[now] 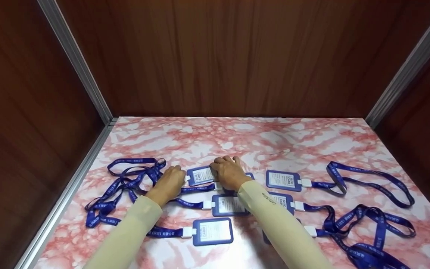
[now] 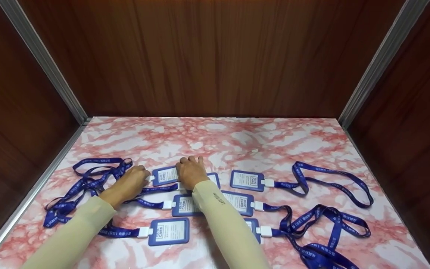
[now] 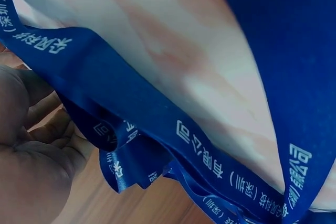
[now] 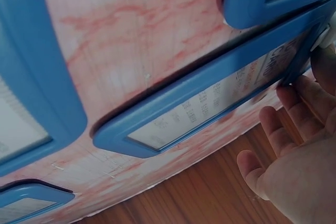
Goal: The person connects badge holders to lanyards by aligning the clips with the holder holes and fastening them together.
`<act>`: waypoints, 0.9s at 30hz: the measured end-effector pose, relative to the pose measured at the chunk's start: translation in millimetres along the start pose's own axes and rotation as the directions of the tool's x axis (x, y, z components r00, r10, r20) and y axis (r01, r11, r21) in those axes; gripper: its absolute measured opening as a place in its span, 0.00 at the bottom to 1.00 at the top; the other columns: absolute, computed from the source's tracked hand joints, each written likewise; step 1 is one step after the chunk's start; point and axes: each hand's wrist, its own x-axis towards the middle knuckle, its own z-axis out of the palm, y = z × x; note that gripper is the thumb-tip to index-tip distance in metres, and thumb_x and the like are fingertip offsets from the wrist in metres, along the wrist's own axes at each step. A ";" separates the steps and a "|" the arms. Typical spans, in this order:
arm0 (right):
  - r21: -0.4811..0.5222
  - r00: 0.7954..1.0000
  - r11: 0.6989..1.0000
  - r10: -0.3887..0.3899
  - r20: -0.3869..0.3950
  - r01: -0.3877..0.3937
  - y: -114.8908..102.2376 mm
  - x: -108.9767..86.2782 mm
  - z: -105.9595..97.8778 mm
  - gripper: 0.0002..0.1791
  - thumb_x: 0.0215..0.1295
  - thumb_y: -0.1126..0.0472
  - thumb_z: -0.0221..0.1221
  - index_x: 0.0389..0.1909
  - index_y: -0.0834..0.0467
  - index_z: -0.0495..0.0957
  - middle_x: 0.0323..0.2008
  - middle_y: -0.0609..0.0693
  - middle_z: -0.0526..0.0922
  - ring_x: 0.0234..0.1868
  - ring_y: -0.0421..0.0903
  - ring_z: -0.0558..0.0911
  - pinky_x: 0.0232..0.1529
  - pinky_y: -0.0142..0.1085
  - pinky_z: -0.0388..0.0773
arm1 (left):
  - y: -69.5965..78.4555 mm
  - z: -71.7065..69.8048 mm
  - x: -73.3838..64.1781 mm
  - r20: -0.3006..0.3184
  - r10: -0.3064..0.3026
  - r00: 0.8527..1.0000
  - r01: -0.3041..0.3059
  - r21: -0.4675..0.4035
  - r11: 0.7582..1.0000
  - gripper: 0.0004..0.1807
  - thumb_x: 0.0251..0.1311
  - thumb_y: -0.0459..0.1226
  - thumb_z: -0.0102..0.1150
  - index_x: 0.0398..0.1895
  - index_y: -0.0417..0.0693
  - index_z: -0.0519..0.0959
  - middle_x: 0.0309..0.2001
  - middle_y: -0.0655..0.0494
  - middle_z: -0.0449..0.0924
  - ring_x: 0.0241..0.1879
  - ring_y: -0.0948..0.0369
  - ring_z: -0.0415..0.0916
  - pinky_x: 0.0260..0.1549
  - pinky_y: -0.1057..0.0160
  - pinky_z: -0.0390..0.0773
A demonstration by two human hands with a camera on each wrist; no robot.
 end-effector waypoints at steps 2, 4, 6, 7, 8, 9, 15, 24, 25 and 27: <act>-0.004 1.000 1.000 -0.005 -0.006 0.005 0.1 -0.6 -0.5 0.21 0.63 0.59 0.67 0.58 0.53 0.80 0.61 0.50 0.78 0.64 0.55 0.73 0.64 0.57 0.62 | 0.1 0.5 0.2 -0.012 0.011 1.000 -0.011 0.003 1.000 0.07 0.56 0.22 0.62 0.24 0.36 0.79 0.30 0.42 0.75 0.37 0.41 0.76 0.46 0.45 0.77; -0.009 1.000 1.000 -0.010 -0.011 0.010 0.0 -1.0 -1.1 0.22 0.63 0.60 0.66 0.58 0.54 0.80 0.61 0.50 0.78 0.64 0.56 0.73 0.63 0.57 0.63 | 0.0 1.0 0.1 -0.022 0.022 1.000 -0.022 0.010 1.000 0.06 0.56 0.22 0.62 0.24 0.36 0.79 0.30 0.42 0.75 0.37 0.41 0.76 0.46 0.45 0.77; -0.013 1.000 1.000 -0.015 -0.014 0.015 -0.1 -1.0 -1.4 0.22 0.62 0.61 0.66 0.58 0.54 0.80 0.61 0.51 0.78 0.64 0.56 0.73 0.63 0.57 0.63 | 0.0 1.6 -0.1 -0.027 0.025 0.999 -0.025 0.012 1.000 0.06 0.56 0.22 0.62 0.24 0.35 0.79 0.30 0.41 0.75 0.37 0.41 0.76 0.46 0.45 0.77; -0.015 1.000 1.000 -0.014 -0.011 0.014 -0.1 -0.8 -1.4 0.22 0.62 0.61 0.66 0.58 0.54 0.80 0.61 0.51 0.78 0.64 0.56 0.73 0.63 0.57 0.63 | -0.2 1.9 -0.2 -0.028 0.025 0.999 -0.024 0.010 1.000 0.06 0.56 0.22 0.62 0.24 0.35 0.79 0.30 0.41 0.75 0.37 0.41 0.76 0.45 0.45 0.77; -0.017 1.000 1.000 -0.014 -0.008 0.014 -0.1 -0.5 -1.3 0.22 0.62 0.60 0.67 0.58 0.54 0.80 0.61 0.51 0.78 0.64 0.56 0.73 0.63 0.57 0.63 | -0.2 2.0 -0.3 -0.029 0.024 0.999 -0.024 0.009 1.000 0.06 0.56 0.22 0.62 0.24 0.35 0.78 0.30 0.41 0.75 0.37 0.41 0.76 0.45 0.45 0.77; -0.018 1.000 1.000 -0.012 -0.008 0.012 -0.1 -0.2 -0.9 0.22 0.62 0.60 0.67 0.58 0.53 0.80 0.61 0.50 0.78 0.64 0.56 0.73 0.63 0.57 0.63 | -0.2 2.1 -0.4 -0.029 0.022 0.999 -0.022 0.006 1.000 0.06 0.56 0.22 0.62 0.24 0.35 0.78 0.30 0.41 0.75 0.37 0.41 0.76 0.45 0.45 0.77; -0.027 1.000 1.000 0.007 0.017 -0.006 -0.2 1.6 0.2 0.23 0.62 0.58 0.68 0.59 0.52 0.80 0.63 0.49 0.78 0.65 0.55 0.72 0.65 0.55 0.62 | -0.8 2.6 -0.2 -0.022 0.014 1.000 -0.014 -0.006 1.000 0.06 0.56 0.22 0.62 0.24 0.36 0.79 0.30 0.42 0.75 0.37 0.42 0.77 0.44 0.45 0.78; -0.031 1.000 1.000 -0.001 0.006 0.001 0.2 1.6 0.2 0.22 0.64 0.59 0.66 0.59 0.52 0.80 0.62 0.50 0.78 0.64 0.55 0.73 0.64 0.56 0.63 | 1.6 0.5 1.2 0.001 0.002 1.000 -0.002 0.001 1.000 0.03 0.59 0.23 0.62 0.29 0.33 0.80 0.33 0.41 0.76 0.39 0.43 0.77 0.46 0.46 0.80; -0.030 1.000 1.000 -0.005 0.000 0.005 0.4 1.7 0.7 0.21 0.64 0.58 0.66 0.59 0.53 0.80 0.61 0.50 0.78 0.64 0.55 0.73 0.64 0.56 0.63 | 1.7 0.4 1.2 0.001 0.003 1.000 -0.003 0.002 1.000 0.03 0.59 0.23 0.61 0.29 0.33 0.80 0.33 0.41 0.76 0.39 0.42 0.77 0.46 0.46 0.80; -0.027 1.000 1.000 -0.012 -0.010 0.012 0.6 2.1 1.5 0.21 0.63 0.58 0.67 0.58 0.53 0.81 0.61 0.50 0.79 0.63 0.56 0.73 0.63 0.56 0.63 | 1.6 0.7 1.0 0.000 0.001 1.000 -0.001 0.002 1.000 0.03 0.59 0.23 0.61 0.29 0.33 0.80 0.33 0.41 0.76 0.39 0.42 0.77 0.45 0.46 0.80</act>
